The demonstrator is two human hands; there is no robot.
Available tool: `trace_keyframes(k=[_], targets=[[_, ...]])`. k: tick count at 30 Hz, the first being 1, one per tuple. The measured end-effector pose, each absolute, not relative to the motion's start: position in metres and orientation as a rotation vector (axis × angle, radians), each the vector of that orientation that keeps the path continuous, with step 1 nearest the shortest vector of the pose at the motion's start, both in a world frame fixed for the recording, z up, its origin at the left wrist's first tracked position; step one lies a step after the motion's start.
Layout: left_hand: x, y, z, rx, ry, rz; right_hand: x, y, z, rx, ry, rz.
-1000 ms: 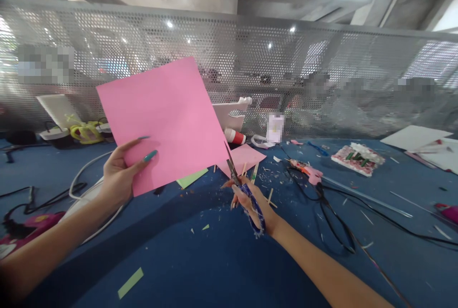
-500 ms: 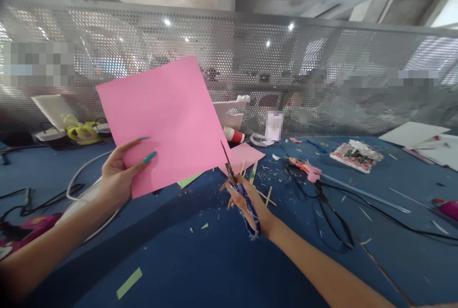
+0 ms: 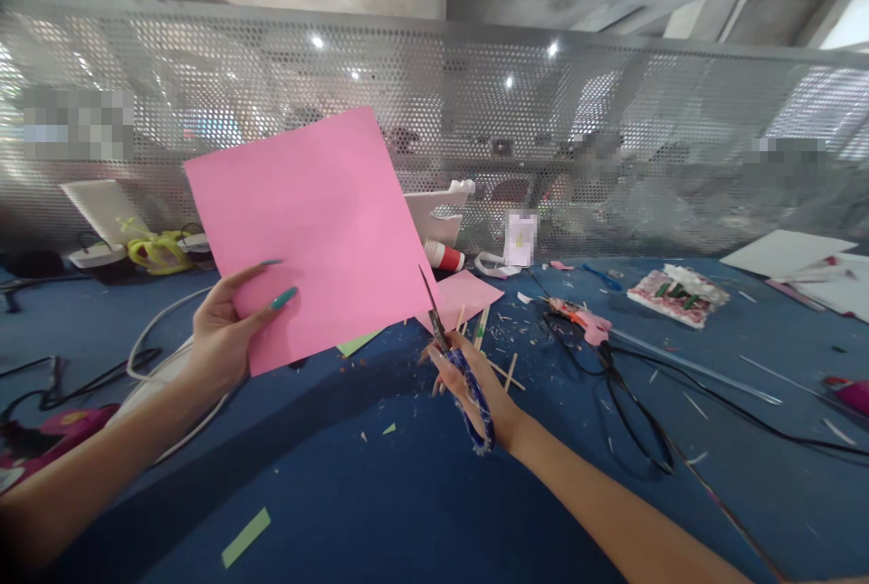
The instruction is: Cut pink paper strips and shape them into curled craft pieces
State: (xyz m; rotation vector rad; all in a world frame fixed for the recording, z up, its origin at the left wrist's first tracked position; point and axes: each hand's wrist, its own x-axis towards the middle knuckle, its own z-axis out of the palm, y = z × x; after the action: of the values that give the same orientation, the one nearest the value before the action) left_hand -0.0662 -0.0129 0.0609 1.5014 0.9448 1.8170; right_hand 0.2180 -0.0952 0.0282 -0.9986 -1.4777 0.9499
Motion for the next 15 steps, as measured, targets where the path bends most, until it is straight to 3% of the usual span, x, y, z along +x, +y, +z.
trace_keyframes(k=[8,15], targets=[[-0.066,-0.014,0.064,1.528,0.939,1.856,0.219,-0.098,0.031,-0.992,-1.478,0.962],[-0.081,0.004,0.071,1.327,1.063,2.300,0.225,-0.094,0.018,-0.975,-1.509,0.907]])
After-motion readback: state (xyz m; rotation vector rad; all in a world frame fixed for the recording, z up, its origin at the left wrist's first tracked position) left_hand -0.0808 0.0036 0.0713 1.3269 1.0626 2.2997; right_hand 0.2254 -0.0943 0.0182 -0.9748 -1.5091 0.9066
